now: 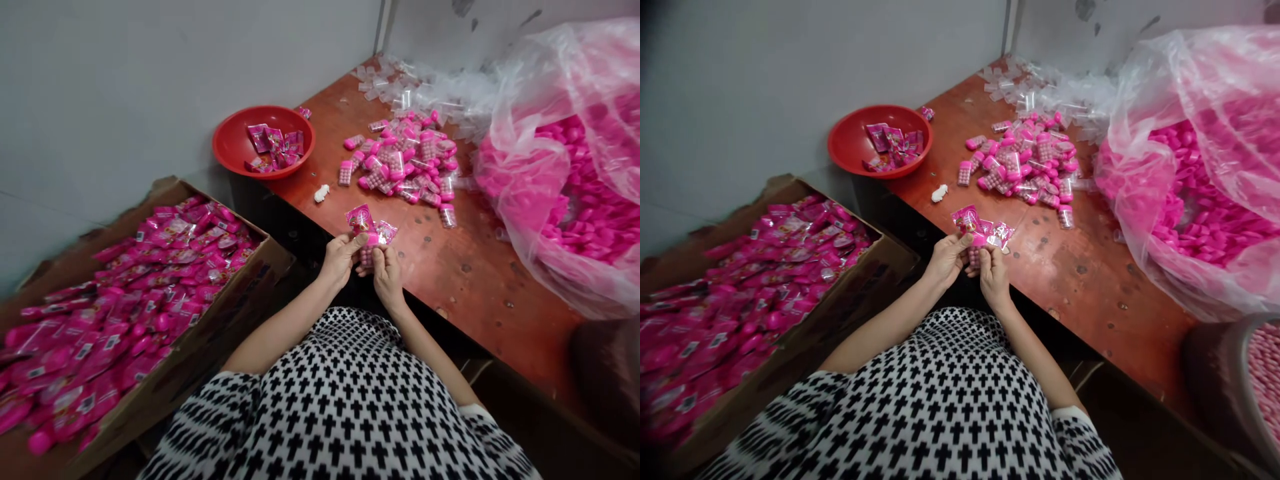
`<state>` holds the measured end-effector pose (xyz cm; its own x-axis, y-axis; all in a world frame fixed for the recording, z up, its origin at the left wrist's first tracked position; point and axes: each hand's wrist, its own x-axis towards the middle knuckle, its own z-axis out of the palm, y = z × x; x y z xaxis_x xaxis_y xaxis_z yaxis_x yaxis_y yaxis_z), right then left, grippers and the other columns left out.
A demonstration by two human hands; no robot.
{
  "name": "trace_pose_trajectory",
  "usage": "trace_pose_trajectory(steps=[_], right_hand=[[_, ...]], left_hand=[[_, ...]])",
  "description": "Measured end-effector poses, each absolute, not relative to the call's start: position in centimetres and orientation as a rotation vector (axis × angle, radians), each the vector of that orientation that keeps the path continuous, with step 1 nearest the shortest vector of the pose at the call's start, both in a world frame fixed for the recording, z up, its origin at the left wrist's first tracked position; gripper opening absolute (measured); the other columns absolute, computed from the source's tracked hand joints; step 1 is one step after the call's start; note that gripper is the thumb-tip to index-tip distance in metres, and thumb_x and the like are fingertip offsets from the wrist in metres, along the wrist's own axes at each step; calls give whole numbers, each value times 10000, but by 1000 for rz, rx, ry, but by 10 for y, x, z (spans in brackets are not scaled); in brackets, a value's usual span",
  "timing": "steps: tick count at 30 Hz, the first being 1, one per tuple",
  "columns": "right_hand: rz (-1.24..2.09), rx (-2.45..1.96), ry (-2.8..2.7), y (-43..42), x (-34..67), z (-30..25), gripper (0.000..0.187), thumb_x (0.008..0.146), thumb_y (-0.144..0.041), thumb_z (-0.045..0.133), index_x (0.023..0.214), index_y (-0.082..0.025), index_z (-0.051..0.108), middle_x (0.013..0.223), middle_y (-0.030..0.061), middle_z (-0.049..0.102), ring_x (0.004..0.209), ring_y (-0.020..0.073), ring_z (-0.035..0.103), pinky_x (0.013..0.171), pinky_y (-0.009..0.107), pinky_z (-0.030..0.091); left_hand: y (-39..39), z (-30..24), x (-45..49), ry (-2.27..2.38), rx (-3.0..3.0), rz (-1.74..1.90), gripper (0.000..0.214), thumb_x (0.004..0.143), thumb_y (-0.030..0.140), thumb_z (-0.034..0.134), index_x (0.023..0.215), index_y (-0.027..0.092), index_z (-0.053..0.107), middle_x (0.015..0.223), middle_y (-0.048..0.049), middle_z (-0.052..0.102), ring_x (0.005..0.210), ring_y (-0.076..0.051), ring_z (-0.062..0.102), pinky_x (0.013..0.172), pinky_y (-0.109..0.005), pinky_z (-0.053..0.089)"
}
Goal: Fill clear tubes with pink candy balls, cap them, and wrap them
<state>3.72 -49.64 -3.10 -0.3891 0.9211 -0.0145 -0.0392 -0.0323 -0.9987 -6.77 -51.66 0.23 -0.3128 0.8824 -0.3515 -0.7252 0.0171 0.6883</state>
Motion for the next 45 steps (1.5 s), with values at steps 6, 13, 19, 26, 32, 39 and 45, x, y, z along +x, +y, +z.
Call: trace_pose_trajectory(steps=[6, 13, 19, 26, 32, 39, 45], right_hand=[[1545, -982, -1434, -499, 36, -31, 323, 841, -526, 516, 928, -217, 486, 663, -46, 610, 459, 79, 580, 430, 203, 527], [1737, -926, -1245, -497, 35, -32, 330, 802, -504, 591, 892, -206, 480, 592, -71, 583, 413, 81, 573, 374, 185, 494], [1768, -914, -1211, -495, 38, -35, 347, 773, -468, 642, 936, -230, 448, 626, -76, 614, 450, 93, 609, 404, 195, 524], [1943, -805, -1107, -493, 48, -37, 318, 721, -389, 724, 909, -215, 536, 768, -37, 670, 670, 116, 690, 654, 260, 605], [1916, -863, -1080, -487, 35, -37, 333, 691, -408, 743, 833, -212, 515, 648, -62, 645, 532, 105, 653, 524, 231, 579], [1902, -950, -1231, -476, 42, -27, 369, 730, -531, 659, 768, -190, 522, 656, -19, 672, 535, 107, 653, 489, 204, 540], [1714, -1032, -1215, -458, 61, -31, 335, 761, -501, 645, 764, -184, 535, 630, -24, 655, 474, 78, 602, 462, 178, 503]], left_hand=[[-520, -4, -74, 1026, 311, 1544, 348, 547, 350, 825, 632, 94, 606, 548, -3, 580, 463, -84, 531, 471, -217, 437], [-525, -10, -77, 1101, 396, 1488, 299, 565, 318, 812, 594, 74, 642, 550, -26, 599, 495, -102, 560, 512, -236, 468], [-526, -13, -72, 1110, 262, 1523, 316, 526, 314, 830, 578, 84, 620, 530, -19, 594, 478, -95, 548, 490, -223, 442], [-529, -19, -76, 1034, 168, 1559, 278, 550, 275, 824, 676, 85, 665, 651, -46, 666, 603, -105, 612, 643, -239, 497], [-540, -16, -64, 1084, 170, 1528, 295, 524, 290, 839, 643, 90, 657, 622, -24, 653, 577, -94, 604, 615, -223, 507], [-566, 11, -136, 1277, 179, 2032, 379, 744, 542, 632, 923, 209, 654, 994, -50, 713, 975, -193, 662, 882, -333, 514], [-535, -17, -143, 1671, 606, 1832, 351, 688, 368, 739, 1009, 238, 681, 1123, -67, 679, 1147, -213, 580, 1024, -348, 402]])
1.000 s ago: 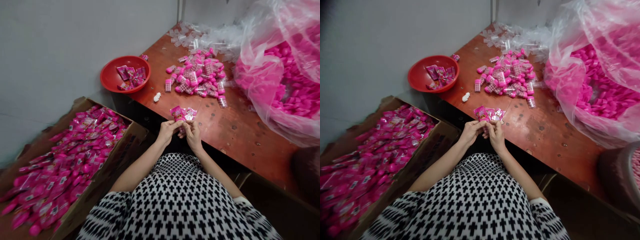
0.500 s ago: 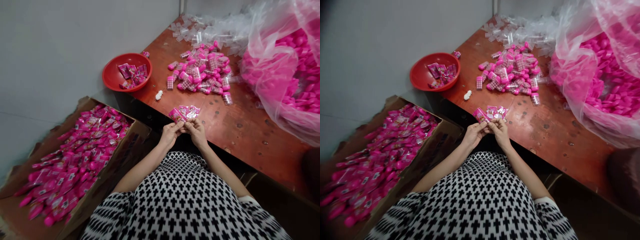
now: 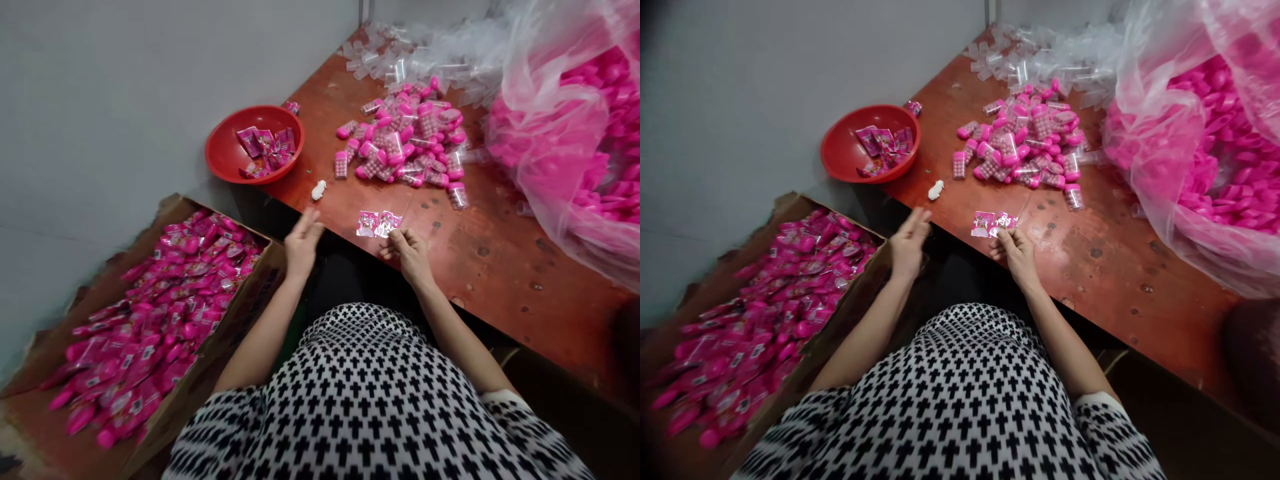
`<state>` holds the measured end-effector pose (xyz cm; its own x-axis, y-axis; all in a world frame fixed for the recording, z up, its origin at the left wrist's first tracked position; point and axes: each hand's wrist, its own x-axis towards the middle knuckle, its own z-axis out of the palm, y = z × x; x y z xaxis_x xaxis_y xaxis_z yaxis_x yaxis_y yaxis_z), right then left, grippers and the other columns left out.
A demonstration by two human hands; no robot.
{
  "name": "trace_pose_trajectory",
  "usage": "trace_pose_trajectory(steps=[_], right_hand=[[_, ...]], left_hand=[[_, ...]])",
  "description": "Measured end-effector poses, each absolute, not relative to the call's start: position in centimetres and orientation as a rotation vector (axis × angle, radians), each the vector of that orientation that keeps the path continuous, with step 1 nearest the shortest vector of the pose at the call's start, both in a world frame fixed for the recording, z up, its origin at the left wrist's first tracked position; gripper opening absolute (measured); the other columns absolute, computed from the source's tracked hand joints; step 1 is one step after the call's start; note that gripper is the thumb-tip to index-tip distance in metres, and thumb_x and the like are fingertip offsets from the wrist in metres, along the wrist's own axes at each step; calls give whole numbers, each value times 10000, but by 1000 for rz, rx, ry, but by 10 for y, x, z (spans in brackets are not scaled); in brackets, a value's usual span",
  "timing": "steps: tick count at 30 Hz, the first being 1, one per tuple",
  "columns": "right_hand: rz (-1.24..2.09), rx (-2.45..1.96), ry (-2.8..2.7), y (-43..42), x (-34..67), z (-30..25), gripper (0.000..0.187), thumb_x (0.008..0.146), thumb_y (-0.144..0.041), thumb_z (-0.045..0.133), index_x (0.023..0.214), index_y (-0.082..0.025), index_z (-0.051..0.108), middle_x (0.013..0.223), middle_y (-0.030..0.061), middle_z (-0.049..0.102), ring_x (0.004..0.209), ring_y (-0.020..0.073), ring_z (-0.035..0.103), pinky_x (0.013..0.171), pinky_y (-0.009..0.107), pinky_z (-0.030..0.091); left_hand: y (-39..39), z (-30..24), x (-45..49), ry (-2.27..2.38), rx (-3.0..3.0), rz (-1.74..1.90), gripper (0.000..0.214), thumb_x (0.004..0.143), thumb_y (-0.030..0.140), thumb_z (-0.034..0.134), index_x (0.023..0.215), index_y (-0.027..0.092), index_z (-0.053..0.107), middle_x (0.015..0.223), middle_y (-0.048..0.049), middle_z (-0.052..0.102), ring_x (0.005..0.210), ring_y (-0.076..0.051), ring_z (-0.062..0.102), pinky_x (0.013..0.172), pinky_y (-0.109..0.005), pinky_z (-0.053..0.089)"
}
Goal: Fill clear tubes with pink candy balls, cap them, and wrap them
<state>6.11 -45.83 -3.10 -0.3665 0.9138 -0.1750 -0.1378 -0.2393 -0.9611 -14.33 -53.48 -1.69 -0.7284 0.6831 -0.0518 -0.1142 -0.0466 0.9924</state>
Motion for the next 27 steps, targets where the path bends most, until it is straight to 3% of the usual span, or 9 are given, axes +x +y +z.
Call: trace_pose_trajectory(steps=[5, 9, 12, 16, 19, 23, 27], right_hand=[[1727, -1033, -1290, -461, 63, -29, 340, 757, -504, 643, 758, -179, 543, 630, -15, 655, 490, 89, 613, 471, 189, 495], [1704, -1090, -1336, -456, 65, -31, 345, 740, -515, 647, 741, -188, 538, 616, -22, 646, 492, 92, 601, 476, 200, 487], [1600, -1101, -1418, -446, 59, -35, 314, 753, -495, 633, 751, -192, 555, 658, -24, 639, 545, 97, 599, 532, 220, 497], [1578, -1065, -1420, -432, 42, -41, 346, 725, -448, 668, 947, -209, 552, 798, -16, 658, 661, 111, 616, 592, 234, 494], [1638, -991, -1357, -424, 33, -41, 375, 699, -388, 693, 980, -210, 521, 671, -61, 614, 578, 90, 567, 555, 209, 451], [1633, -921, -1451, -418, 34, -37, 327, 703, -337, 673, 966, -206, 529, 597, -93, 554, 530, 74, 514, 535, 193, 410], [1615, -907, -1721, -415, 46, -33, 303, 726, -342, 649, 975, -199, 553, 601, -80, 558, 544, 90, 518, 535, 203, 409]], left_hand=[[-491, -52, -102, 1782, 1190, 1414, 338, 621, 190, 786, 939, 282, 718, 1230, -34, 625, 1351, -256, 360, 1161, -453, 100], [-482, -63, -97, 1816, 1204, 1402, 224, 672, 167, 740, 849, 302, 719, 1179, -10, 652, 1372, -241, 324, 1149, -514, 48], [-484, -63, -97, 1827, 1144, 1457, 169, 707, 169, 708, 823, 291, 722, 1110, -23, 686, 1342, -229, 376, 1144, -516, 84], [-491, -50, -88, 1769, 1093, 1526, 173, 740, 164, 676, 861, 278, 724, 1136, -29, 675, 1315, -213, 416, 1133, -484, 184], [-499, -36, -80, 1663, 900, 1593, 257, 661, 163, 745, 899, 261, 724, 1147, -31, 671, 1280, -225, 460, 1081, -406, 331], [-505, -27, -80, 1422, 513, 1556, 361, 612, 292, 792, 945, 181, 706, 1021, -66, 705, 1008, -227, 646, 859, -337, 524], [-501, -29, -81, 1243, 408, 1372, 341, 588, 348, 803, 802, 102, 708, 819, -77, 713, 750, -170, 680, 703, -295, 571]])
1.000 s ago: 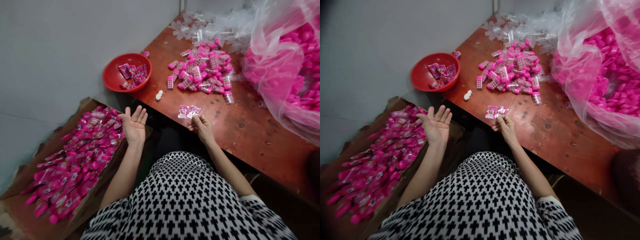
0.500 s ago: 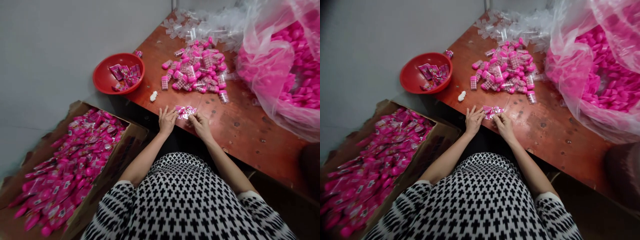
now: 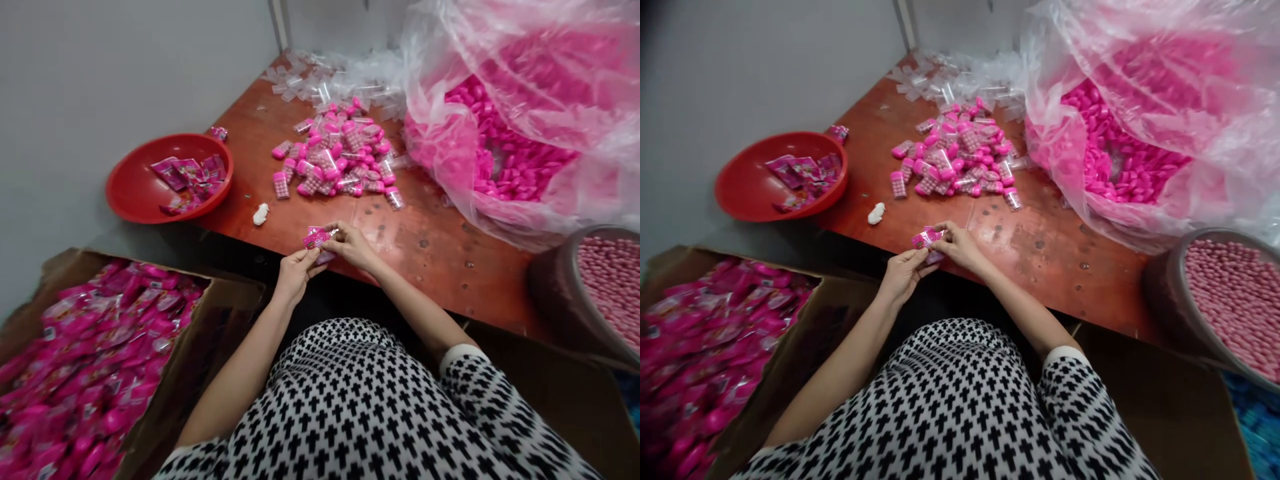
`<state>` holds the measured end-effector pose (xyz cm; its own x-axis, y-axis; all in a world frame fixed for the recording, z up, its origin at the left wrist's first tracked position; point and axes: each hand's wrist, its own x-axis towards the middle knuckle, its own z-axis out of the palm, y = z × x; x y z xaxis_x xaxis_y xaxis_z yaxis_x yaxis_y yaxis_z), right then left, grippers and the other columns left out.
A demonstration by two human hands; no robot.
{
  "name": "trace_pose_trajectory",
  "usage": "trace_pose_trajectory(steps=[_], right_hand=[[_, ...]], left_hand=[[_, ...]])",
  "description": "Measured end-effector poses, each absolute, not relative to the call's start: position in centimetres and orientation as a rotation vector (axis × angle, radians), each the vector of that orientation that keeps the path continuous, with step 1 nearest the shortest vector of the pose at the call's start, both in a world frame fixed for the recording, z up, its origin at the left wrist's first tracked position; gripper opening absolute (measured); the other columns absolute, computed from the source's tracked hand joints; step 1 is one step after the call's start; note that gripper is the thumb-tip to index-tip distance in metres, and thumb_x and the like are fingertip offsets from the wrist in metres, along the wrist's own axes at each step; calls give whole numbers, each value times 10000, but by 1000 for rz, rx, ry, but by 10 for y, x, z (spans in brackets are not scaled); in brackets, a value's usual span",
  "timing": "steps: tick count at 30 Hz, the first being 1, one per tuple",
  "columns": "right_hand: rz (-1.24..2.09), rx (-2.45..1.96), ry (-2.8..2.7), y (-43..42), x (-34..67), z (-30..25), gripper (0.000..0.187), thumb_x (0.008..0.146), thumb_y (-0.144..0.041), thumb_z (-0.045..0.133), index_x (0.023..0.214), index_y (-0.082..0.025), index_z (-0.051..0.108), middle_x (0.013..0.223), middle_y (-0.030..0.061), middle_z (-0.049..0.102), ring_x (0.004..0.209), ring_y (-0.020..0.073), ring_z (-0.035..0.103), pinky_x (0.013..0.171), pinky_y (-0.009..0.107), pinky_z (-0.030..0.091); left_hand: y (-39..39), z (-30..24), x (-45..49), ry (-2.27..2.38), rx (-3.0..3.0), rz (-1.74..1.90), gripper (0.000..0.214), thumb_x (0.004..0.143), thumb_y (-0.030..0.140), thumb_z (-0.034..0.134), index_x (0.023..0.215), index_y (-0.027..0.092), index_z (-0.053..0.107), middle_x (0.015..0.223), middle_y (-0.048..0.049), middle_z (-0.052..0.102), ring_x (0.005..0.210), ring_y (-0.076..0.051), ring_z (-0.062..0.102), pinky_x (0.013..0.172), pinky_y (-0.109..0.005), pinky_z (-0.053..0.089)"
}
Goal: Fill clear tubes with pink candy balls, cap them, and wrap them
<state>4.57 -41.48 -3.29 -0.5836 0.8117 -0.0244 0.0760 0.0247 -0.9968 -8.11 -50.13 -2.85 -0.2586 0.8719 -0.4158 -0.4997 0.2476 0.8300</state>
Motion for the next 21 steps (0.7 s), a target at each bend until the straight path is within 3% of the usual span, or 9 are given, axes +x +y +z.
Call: trace_pose_trajectory(steps=[3, 6, 9, 12, 17, 19, 21], right_hand=[[1470, -924, -1969, -401, 65, -26, 212, 796, -372, 578, 908, -193, 594, 660, -38, 603, 597, 116, 552, 577, 232, 432], [935, -1218, -2119, -371, 94, -16, 198, 856, -342, 504, 844, -186, 625, 782, 26, 648, 723, 157, 584, 697, 287, 447], [375, -1736, -2059, -336, 121, -8, 276, 872, -366, 489, 1004, -158, 613, 981, 123, 644, 889, 230, 586, 790, 365, 437], [159, -2011, -2176, -311, 138, -10, 415, 820, -408, 574, 1101, -103, 576, 1124, 213, 588, 1011, 308, 560, 804, 418, 441], [176, -1969, -2261, -310, 146, -19, 247, 878, -265, 467, 973, -79, 597, 1031, 228, 631, 942, 311, 613, 786, 441, 456], [424, -1758, -2180, -331, 140, -18, 224, 889, -299, 457, 880, -116, 587, 915, 178, 664, 835, 269, 641, 733, 401, 480], [966, -1489, -2010, -365, 128, -16, 290, 904, -417, 427, 835, -161, 543, 729, 86, 661, 614, 191, 630, 585, 319, 495]], left_hand=[[-498, -29, -77, 1257, 322, 1373, 311, 535, 281, 832, 741, 90, 698, 739, -67, 707, 666, -150, 673, 653, -271, 576], [-497, -27, -73, 1278, 217, 1393, 258, 538, 231, 830, 669, 79, 668, 677, -64, 695, 608, -139, 661, 613, -259, 576], [-497, -26, -71, 1254, 96, 1437, 225, 568, 181, 816, 609, 84, 617, 660, -55, 684, 578, -127, 652, 580, -245, 572], [-496, -26, -71, 1212, -31, 1473, 167, 649, 165, 770, 650, 106, 614, 651, -32, 672, 552, -115, 638, 547, -234, 562], [-494, -23, -72, 1132, -231, 1548, 114, 722, 195, 729, 774, 142, 642, 695, -21, 681, 617, -127, 666, 589, -228, 560], [-493, -21, -72, 1065, -292, 1577, 110, 733, 199, 723, 783, 145, 641, 722, -26, 687, 675, -139, 682, 644, -237, 566], [-493, -20, -73, 1010, -349, 1601, 93, 752, 201, 708, 781, 146, 638, 729, -31, 689, 710, -149, 687, 690, -255, 566]])
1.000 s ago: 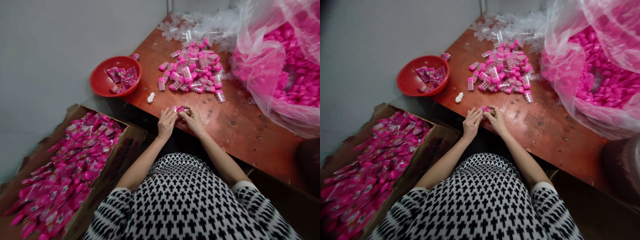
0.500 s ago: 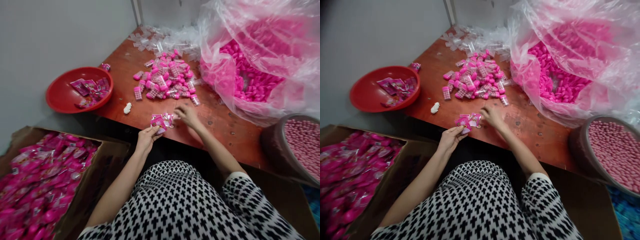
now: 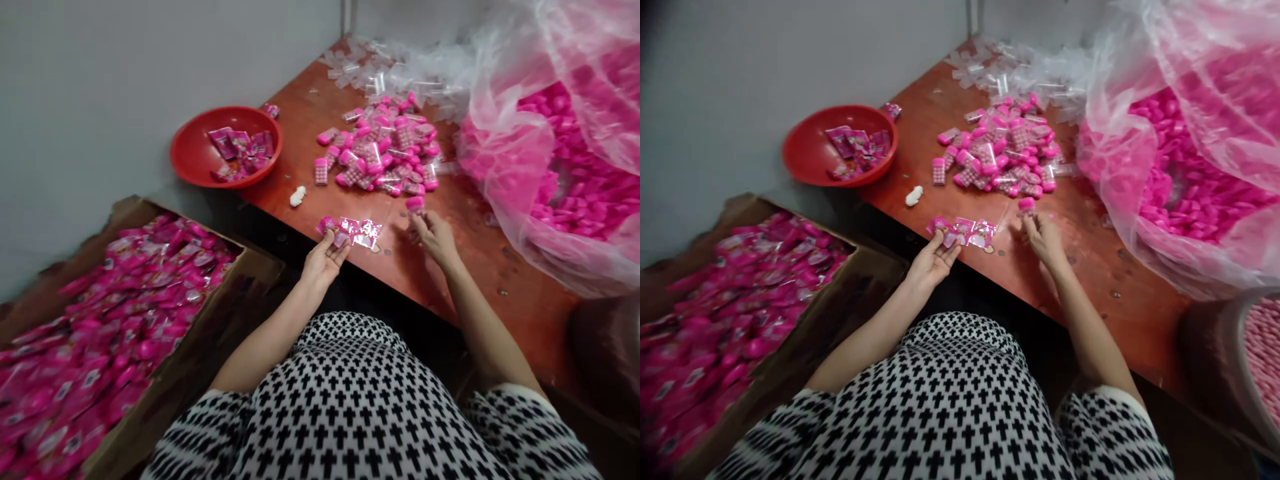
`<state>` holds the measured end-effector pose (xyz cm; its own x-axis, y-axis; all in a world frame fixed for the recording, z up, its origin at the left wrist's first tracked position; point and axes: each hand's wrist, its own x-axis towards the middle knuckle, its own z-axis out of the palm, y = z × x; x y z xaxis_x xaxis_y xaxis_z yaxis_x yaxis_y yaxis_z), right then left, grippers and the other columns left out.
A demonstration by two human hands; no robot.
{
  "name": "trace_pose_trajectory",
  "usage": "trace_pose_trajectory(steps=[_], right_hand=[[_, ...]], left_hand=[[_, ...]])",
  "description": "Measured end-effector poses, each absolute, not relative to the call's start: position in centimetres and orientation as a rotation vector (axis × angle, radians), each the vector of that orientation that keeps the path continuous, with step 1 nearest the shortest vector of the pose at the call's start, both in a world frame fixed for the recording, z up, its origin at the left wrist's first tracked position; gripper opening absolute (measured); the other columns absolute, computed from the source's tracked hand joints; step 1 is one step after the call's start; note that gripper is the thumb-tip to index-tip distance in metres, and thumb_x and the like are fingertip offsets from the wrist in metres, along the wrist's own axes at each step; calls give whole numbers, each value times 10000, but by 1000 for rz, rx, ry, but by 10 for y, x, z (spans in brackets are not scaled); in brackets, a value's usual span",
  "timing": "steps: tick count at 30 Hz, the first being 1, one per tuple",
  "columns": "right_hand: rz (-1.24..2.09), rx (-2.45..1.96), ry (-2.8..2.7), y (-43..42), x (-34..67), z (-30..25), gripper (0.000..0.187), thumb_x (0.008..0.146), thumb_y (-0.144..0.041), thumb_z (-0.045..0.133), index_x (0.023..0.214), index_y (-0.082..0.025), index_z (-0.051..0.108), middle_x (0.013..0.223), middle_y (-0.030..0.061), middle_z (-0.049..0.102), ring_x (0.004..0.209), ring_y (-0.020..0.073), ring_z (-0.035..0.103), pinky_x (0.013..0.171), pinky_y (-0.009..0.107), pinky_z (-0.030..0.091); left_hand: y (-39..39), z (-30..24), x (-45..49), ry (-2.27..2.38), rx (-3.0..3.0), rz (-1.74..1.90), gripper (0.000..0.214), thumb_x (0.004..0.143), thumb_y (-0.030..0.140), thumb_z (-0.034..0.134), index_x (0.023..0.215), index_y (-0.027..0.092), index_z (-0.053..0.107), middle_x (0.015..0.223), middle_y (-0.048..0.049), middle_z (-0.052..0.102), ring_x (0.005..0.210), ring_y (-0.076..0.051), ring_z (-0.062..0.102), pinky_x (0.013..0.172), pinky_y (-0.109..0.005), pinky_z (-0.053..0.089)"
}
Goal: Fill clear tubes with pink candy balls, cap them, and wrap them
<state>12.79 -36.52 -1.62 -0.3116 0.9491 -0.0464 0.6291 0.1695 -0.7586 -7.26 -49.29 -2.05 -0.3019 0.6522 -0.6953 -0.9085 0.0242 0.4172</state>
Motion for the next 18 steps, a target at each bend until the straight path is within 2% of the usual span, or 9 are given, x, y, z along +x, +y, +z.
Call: trace_pose_trajectory(steps=[2, 4, 10, 14, 18], right_hand=[[1450, -1256, -1818, -406, 112, -15, 338, 868, -519, 455, 824, -188, 503, 659, 30, 639, 483, 145, 587, 470, 268, 478], [1684, -1128, -1678, -443, 95, -16, 352, 832, -552, 506, 847, -201, 494, 658, -3, 630, 461, 117, 579, 423, 228, 468], [1748, -1080, -1620, -485, 64, -28, 354, 832, -537, 519, 919, -194, 521, 648, -34, 609, 451, 71, 554, 400, 171, 463], [1758, -1038, -1586, -484, 61, -31, 344, 829, -524, 534, 911, -190, 528, 639, -40, 604, 451, 64, 548, 399, 165, 455], [1926, -998, -1495, -483, 60, -34, 365, 802, -537, 563, 906, -188, 539, 627, -38, 610, 432, 75, 548, 376, 180, 439]], left_hand=[[-493, -20, -72, 969, -391, 1621, 79, 770, 201, 691, 784, 145, 637, 736, -37, 692, 725, -155, 688, 717, -271, 564], [-492, -21, -71, 935, -402, 1637, 72, 777, 196, 682, 789, 142, 635, 751, -42, 696, 731, -158, 687, 726, -279, 559], [-492, -21, -63, 871, -345, 1655, 107, 744, 189, 715, 773, 124, 634, 688, -17, 671, 616, -104, 639, 653, -224, 525], [-496, -20, -60, 889, -184, 1670, 219, 668, 230, 778, 765, 105, 627, 668, -21, 659, 582, -103, 620, 597, -214, 498], [-498, -18, -64, 909, -16, 1657, 308, 607, 295, 814, 727, 100, 608, 610, -10, 632, 519, -94, 585, 535, -209, 473]])
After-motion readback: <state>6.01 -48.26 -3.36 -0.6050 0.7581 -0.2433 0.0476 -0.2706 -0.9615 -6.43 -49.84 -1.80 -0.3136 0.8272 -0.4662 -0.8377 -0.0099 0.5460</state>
